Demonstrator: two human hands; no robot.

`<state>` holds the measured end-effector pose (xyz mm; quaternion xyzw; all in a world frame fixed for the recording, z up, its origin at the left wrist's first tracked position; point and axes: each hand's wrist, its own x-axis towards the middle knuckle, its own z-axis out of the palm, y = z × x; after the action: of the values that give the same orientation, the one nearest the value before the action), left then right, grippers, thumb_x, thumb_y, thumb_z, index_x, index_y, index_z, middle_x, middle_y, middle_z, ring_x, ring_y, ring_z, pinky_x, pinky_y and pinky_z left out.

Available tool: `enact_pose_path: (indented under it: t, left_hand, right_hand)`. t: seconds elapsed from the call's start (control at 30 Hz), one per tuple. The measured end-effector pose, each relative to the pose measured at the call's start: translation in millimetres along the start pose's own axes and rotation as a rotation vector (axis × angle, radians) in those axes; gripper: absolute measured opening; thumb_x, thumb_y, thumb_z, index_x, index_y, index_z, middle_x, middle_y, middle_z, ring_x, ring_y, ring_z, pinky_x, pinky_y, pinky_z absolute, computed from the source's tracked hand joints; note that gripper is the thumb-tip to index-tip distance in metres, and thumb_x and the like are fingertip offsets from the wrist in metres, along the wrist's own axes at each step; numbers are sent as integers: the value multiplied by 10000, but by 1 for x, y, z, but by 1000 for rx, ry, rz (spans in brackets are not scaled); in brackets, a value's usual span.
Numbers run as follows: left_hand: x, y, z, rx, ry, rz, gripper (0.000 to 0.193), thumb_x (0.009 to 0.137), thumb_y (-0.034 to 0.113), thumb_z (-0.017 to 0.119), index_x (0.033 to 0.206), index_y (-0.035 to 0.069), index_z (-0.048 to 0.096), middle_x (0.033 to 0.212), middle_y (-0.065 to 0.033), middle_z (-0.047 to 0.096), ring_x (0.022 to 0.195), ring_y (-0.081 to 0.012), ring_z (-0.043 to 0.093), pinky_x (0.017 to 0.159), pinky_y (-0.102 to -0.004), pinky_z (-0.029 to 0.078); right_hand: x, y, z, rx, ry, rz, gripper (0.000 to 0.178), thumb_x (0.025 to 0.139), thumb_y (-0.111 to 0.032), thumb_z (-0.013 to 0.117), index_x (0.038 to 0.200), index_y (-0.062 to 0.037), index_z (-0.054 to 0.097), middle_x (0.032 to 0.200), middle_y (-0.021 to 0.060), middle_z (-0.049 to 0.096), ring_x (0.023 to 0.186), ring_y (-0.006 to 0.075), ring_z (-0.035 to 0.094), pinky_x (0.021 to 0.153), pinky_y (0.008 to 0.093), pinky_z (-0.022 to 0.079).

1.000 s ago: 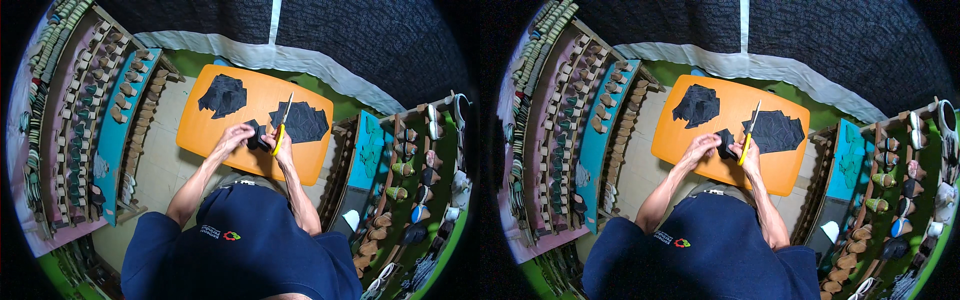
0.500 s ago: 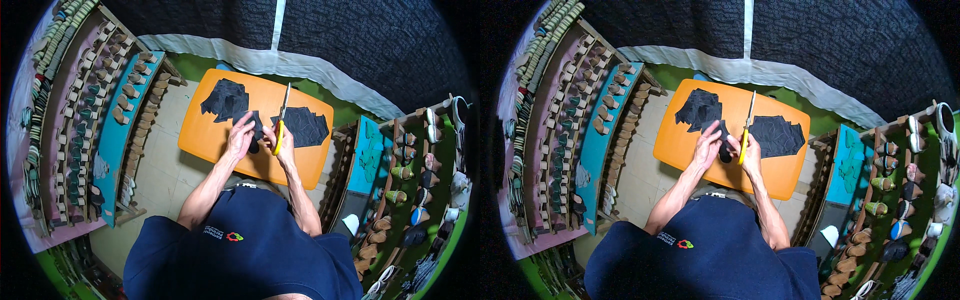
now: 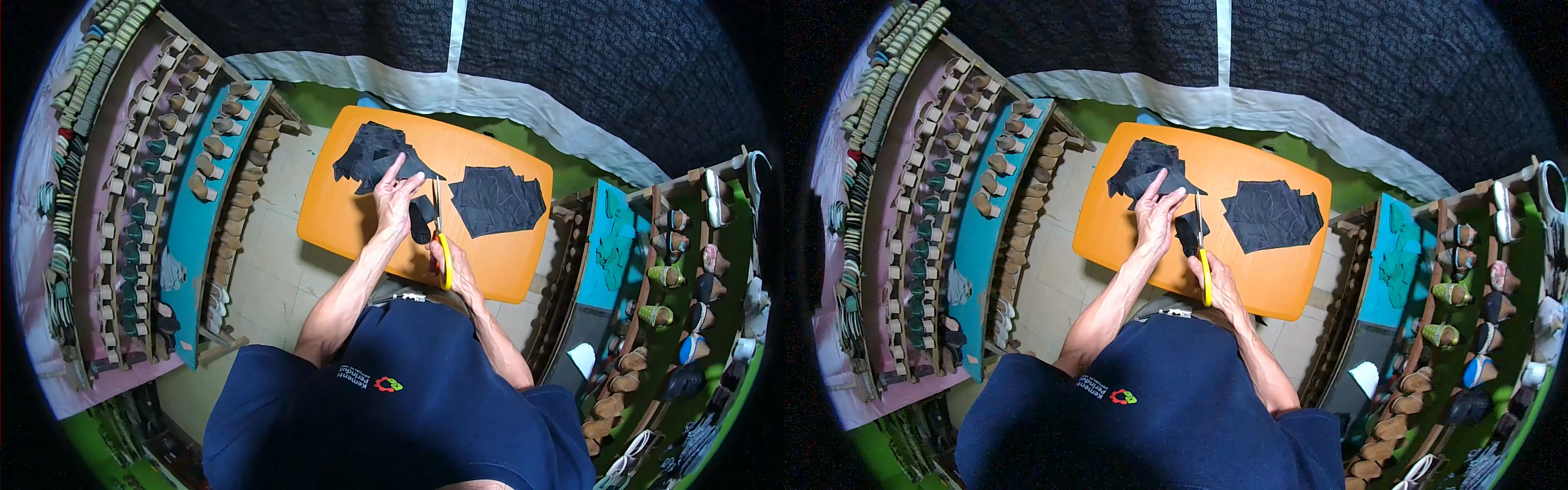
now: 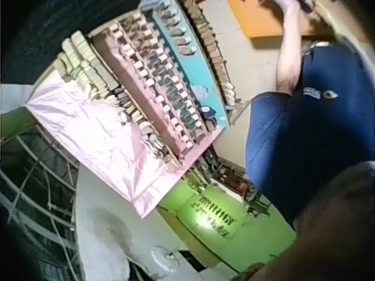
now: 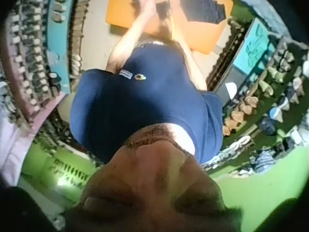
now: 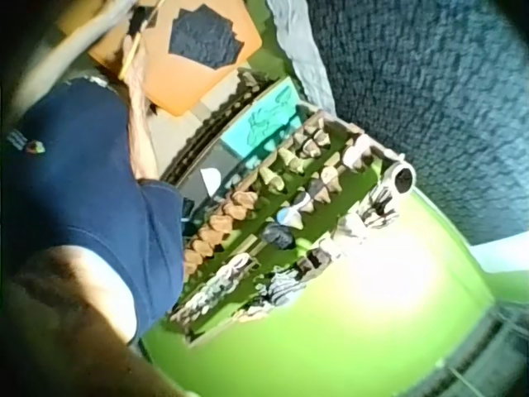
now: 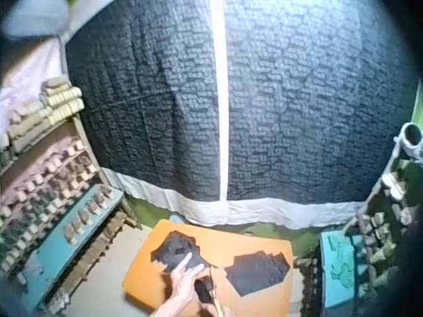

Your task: The person uses yellow-handled scissors to cut black fabric pieces on an orange table. They repeatedly pick up fabric, cut along edges, and place the cut pieces back on the table. The workspace includes shelves with shoe lasts and other materials.

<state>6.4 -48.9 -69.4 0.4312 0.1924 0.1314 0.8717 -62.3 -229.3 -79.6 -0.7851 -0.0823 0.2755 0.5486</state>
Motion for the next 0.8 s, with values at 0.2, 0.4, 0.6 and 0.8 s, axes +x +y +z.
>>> enact_pose_path:
  t: [0.2, 0.4, 0.6, 0.8]
  left_hand:
    - [-18, -5, 0, 33, -31, -27, 683, 854, -76, 702, 1477, -5, 429, 994, -103, 711, 894, -141, 699, 890, -272, 578]
    - [-28, -6, 1, 39, -17, -48, 681, 853, -77, 706, 1473, -19, 430, 957, -86, 692, 879, -140, 694, 875, -262, 576]
    - [-30, -8, 5, 56, -11, -44, 681, 851, -80, 708, 1471, -24, 431, 932, -79, 685, 869, -143, 692, 877, -270, 575]
    - [-29, -11, 7, 48, 5, -53, 705, 841, -72, 726, 1477, -24, 427, 916, -85, 696, 830, -118, 673, 822, -237, 547]
  right_hand:
    - [7, -15, 0, 179, -33, 62, 569, 1016, -563, 472, 966, -12, 605, 641, 72, 570, 538, 179, 589, 535, 336, 484]
    - [9, -12, 3, 289, -41, 124, 594, 1031, -566, 428, 990, 4, 586, 652, 47, 523, 510, 151, 532, 533, 317, 522]
    - [10, -9, 2, 272, -40, 85, 593, 1028, -568, 437, 1003, 5, 588, 648, 41, 509, 523, 145, 519, 547, 323, 529]
    - [9, -14, 0, 278, -23, 101, 608, 1016, -594, 440, 989, -5, 590, 659, 43, 518, 522, 144, 519, 520, 316, 510]
